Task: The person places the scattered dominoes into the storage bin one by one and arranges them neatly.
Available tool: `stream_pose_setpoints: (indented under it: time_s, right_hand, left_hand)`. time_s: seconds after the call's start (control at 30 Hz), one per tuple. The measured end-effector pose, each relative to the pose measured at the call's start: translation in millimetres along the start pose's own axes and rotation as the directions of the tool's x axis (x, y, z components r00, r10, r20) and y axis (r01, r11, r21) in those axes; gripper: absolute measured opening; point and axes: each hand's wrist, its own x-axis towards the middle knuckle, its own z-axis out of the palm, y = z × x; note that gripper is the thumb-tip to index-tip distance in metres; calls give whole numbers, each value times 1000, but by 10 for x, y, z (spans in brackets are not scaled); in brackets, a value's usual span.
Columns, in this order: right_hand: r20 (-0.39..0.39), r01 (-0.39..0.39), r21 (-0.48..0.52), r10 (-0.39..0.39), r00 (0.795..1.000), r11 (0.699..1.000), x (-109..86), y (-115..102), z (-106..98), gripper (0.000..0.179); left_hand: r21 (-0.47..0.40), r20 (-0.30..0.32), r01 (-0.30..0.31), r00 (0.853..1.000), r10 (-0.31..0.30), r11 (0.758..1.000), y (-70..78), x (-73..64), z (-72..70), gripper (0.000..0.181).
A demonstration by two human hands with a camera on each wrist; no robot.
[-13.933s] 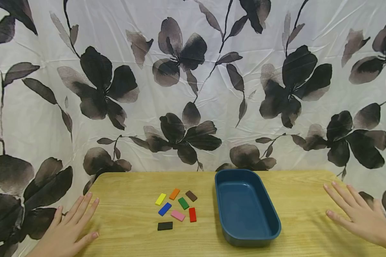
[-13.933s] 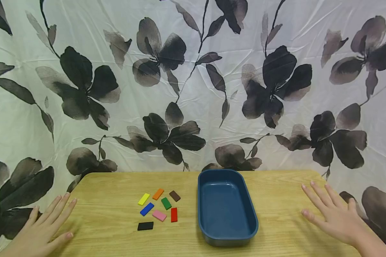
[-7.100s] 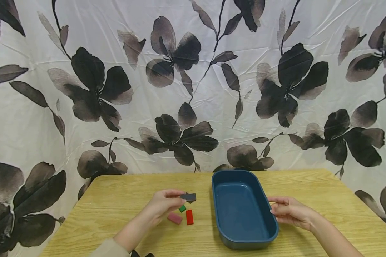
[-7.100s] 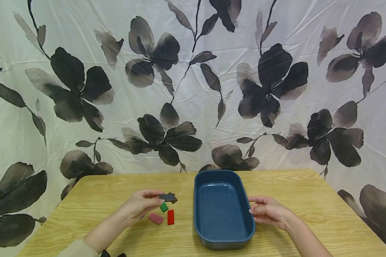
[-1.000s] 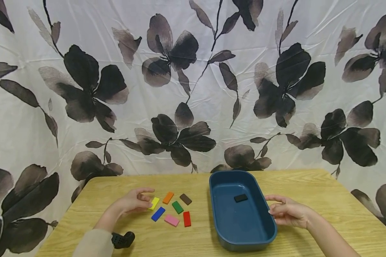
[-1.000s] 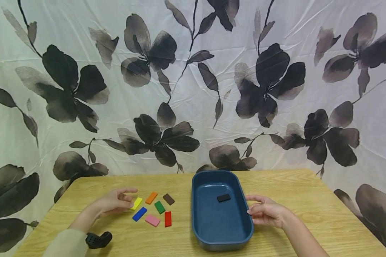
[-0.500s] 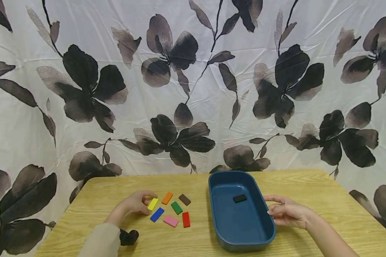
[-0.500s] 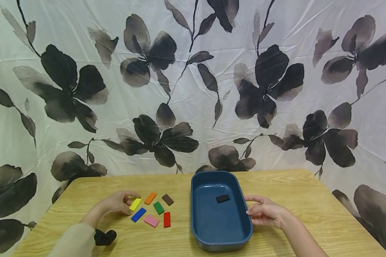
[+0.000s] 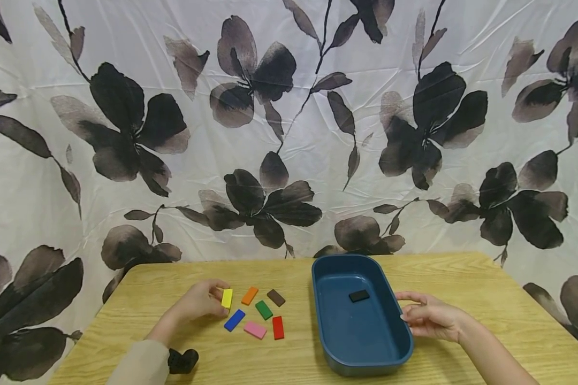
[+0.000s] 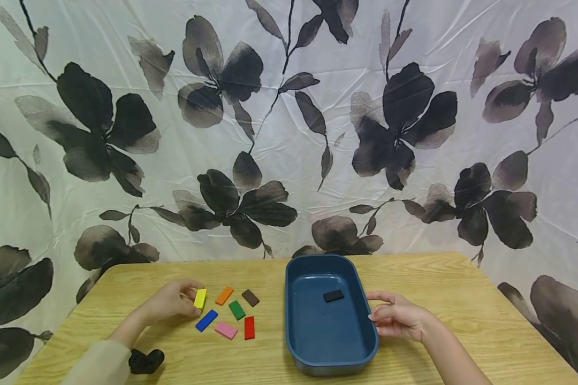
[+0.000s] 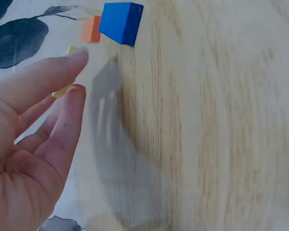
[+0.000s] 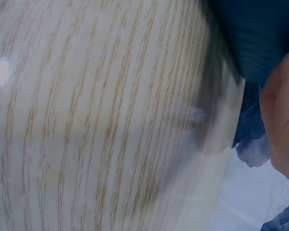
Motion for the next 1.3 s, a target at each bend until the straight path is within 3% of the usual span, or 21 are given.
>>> stream_pose_setpoints:
  time_s: [0.3,0.67,1.0,1.3]
  right_hand:
    - [-1,1,0,-1,1000,1000,8,8,-15,47]
    - [-9,11,-3,-11,1000,1000,12,-4,-11,49]
    - [-26,-4,-8,4,1000,1000,-18,5,1,52]
    - [-31,-5,-15,5,999,1000,0,-10,-1,55]
  left_hand:
    - [-94,-103,69,992,-79,993,61,1,35,61]
    - [-286,-142,38,986,-81,958,148,34,127,62]
    - [-347,-111,43,990,-87,937,292,35,242,61]
    - [-369,-47,15,998,-35,929,359,32,264,64]
